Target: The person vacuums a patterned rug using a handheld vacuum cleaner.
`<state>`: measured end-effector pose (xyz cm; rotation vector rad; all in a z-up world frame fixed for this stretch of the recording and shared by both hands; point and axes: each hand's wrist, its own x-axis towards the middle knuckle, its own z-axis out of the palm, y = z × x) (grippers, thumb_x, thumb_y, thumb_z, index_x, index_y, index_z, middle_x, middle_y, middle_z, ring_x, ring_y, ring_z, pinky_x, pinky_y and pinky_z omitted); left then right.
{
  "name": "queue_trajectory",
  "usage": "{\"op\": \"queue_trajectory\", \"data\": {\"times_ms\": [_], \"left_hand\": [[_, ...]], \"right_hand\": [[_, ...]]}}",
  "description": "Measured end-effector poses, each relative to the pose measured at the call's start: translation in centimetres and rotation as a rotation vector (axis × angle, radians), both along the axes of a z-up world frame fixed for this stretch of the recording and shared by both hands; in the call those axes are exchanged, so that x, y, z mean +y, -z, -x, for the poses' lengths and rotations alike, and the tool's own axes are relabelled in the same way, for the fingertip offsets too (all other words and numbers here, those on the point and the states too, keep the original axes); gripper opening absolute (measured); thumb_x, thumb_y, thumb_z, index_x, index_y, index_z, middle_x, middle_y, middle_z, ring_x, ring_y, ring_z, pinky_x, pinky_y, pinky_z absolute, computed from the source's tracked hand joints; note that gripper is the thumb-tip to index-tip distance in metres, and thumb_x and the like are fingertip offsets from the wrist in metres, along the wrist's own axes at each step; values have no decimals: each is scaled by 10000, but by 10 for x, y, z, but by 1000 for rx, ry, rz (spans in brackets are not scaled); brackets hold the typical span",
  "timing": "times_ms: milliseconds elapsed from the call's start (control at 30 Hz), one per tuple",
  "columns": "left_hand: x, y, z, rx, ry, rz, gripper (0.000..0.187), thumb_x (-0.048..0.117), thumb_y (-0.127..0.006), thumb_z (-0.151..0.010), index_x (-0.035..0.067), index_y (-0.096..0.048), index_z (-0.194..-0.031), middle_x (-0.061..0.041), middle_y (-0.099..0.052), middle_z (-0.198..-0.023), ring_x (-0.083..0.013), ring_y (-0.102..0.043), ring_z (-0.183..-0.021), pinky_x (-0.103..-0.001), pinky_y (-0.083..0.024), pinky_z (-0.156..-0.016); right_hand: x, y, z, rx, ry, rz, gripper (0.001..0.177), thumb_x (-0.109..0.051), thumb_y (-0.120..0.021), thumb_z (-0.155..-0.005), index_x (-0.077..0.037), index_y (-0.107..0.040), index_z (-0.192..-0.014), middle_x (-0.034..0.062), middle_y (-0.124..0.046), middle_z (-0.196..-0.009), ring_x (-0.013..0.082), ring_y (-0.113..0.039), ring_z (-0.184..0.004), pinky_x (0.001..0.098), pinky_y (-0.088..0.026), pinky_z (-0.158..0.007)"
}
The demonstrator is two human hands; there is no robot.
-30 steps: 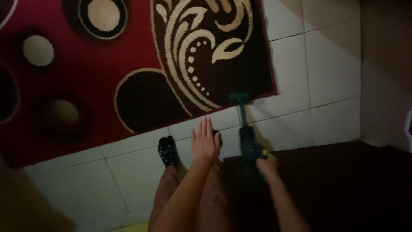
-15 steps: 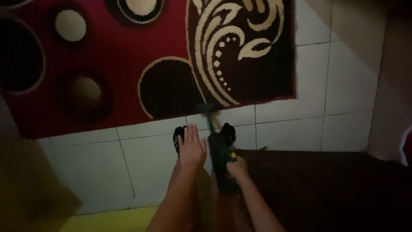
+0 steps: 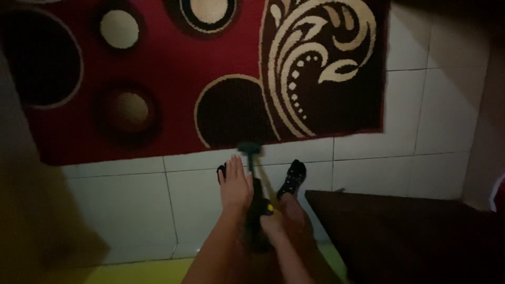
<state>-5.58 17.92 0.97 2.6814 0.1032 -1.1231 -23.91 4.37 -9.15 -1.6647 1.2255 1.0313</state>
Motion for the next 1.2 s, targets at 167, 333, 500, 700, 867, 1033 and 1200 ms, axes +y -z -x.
{"op": "queue_trajectory", "data": {"times_ms": [167, 333, 500, 700, 867, 1033, 1200], "left_hand": [[37, 0, 8, -75, -89, 12, 652, 391, -298, -1074, 66, -146, -1619, -99, -158, -1694, -280, -179, -1543, -513, -104, -1232], [55, 4, 27, -97, -137, -51, 673, 409, -319, -1063, 68, -156, -1620, -106, -190, -1687, -276, -216, -1535, -529, -129, -1231], [62, -3, 30, -67, -150, -29, 682, 371, -338, -1039, 44, -148, -1606, -149, -191, -1677, -309, -199, -1519, -541, -130, -1197], [98, -4, 21, -87, -214, 36, 682, 342, -350, -1010, 30, -160, -1586, -149, -174, -1664, -326, -183, -1507, -553, -121, -1191], [144, 1, 21, -117, -237, 78, 674, 368, -350, -1054, 14, -194, -1605, -163, -202, -1676, -339, -193, -1538, -560, -125, -1224], [203, 0, 28, -154, -283, 105, 673, 357, -351, -1053, -8, -185, -1593, -184, -180, -1671, -354, -186, -1518, -553, -112, -1208], [229, -6, 36, -103, -338, 79, 662, 356, -358, -1043, 31, -214, -1601, -154, -226, -1670, -319, -215, -1540, -530, -113, -1235]], "right_hand": [[-11, -45, -53, 117, 111, -96, 414, -97, -555, -796, -154, -600, -1203, 164, -666, -888, 296, -609, -737, 445, -495, -663], [-65, -53, -74, 229, -132, 111, 319, -121, -605, -789, 59, -741, -1015, 198, -762, -959, 311, -725, -806, 420, -573, -717], [-33, -29, -81, 3, -294, 229, 398, -259, -670, -785, -18, -697, -1101, 234, -752, -1050, 378, -727, -938, 448, -556, -804], [105, -25, -55, -58, -252, 37, 474, -300, -672, -821, -12, -646, -1197, 218, -709, -1144, 375, -676, -1040, 440, -523, -899], [145, -43, -62, -138, -147, -64, 527, -345, -709, -823, -10, -627, -1221, 200, -686, -1169, 360, -646, -1072, 430, -501, -936], [74, -35, -83, 81, -166, 190, 434, -316, -692, -820, 5, -678, -1111, 203, -715, -1040, 341, -670, -936, 430, -521, -834], [161, -1, -33, 109, -375, 200, 363, -288, -675, -817, 19, -728, -1001, 205, -743, -911, 323, -695, -799, 430, -541, -732]]}}
